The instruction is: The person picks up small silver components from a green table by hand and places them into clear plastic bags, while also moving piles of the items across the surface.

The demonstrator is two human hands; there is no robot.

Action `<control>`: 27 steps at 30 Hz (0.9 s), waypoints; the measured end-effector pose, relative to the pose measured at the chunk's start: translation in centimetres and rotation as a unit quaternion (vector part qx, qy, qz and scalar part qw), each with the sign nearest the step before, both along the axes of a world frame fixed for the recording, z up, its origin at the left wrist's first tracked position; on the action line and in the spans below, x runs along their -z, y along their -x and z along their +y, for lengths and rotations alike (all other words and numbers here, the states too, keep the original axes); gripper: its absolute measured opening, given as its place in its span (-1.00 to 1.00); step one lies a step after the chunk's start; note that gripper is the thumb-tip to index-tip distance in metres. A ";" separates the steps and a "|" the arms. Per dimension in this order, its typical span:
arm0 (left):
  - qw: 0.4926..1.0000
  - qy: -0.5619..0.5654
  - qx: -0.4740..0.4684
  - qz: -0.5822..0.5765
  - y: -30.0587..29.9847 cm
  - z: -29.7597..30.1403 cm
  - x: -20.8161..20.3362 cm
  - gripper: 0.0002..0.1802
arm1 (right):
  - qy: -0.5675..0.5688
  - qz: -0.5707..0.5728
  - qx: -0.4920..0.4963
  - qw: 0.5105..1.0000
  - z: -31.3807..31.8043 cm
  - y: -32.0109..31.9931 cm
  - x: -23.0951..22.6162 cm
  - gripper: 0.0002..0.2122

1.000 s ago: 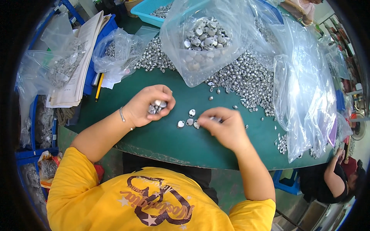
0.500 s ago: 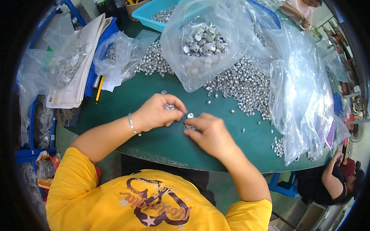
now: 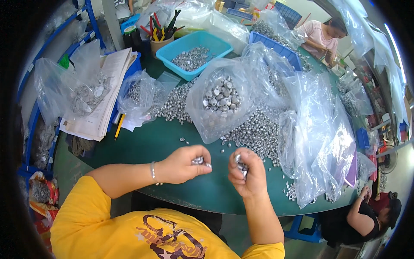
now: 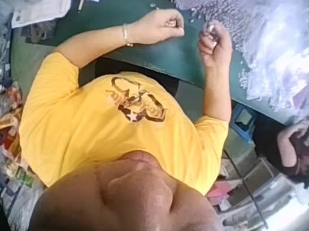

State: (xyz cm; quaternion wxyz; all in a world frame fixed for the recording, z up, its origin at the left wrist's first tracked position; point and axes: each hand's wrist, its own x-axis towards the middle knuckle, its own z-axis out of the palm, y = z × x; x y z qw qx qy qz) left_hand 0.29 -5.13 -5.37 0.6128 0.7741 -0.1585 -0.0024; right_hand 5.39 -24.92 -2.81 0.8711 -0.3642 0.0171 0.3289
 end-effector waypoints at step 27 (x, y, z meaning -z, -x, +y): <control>0.965 0.049 -0.132 0.220 -11.0 7.0 -8.0 -0.61 | 0.293 -0.165 0.064 0.940 4.9 -11.9 -6.6 -0.79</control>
